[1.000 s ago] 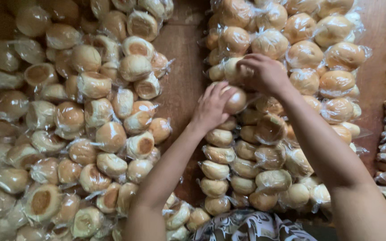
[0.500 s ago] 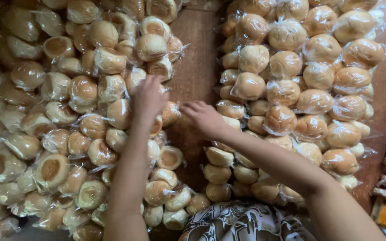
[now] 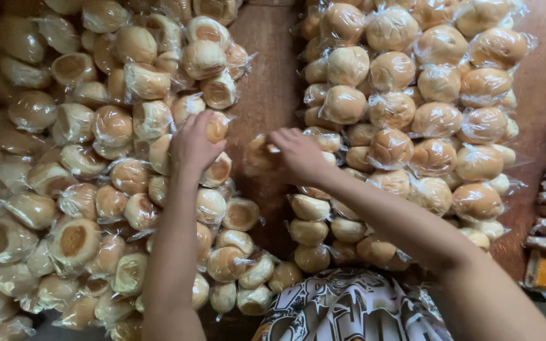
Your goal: The person sorts individually wrapped bread rolls on a wooden table, organizing them into piles and rows by hand.
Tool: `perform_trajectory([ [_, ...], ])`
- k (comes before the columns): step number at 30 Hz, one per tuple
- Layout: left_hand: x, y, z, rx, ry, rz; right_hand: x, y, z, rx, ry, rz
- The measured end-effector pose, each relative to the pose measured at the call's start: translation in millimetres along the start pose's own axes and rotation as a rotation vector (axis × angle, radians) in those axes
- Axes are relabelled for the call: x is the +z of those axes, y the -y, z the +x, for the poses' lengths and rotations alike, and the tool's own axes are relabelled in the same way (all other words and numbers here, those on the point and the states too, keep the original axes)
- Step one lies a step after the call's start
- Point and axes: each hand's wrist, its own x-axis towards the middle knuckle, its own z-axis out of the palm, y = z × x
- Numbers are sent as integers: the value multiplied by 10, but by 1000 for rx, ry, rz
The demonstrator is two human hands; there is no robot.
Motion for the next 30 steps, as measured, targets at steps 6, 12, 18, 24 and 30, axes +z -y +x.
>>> perform_trajectory([
  [6, 246, -618, -431, -91, -167, -906, -756, -432, -807, 21, -263, -254],
  [12, 997, -1715, -770, -168, 52, -1113, -797, -717, -1160, 94, -320, -221],
  [18, 1125, -1951, -973, 75, -223, -422, -741, -434, -1502, 186, -188, 106],
  [24, 957, -1307, -879, 30, -236, -112, -576, -116, -1496, 98, -89, -247],
  [30, 845, -721, -892, -242, 168, 99, -323, 229, -1354, -41, 33, 85],
])
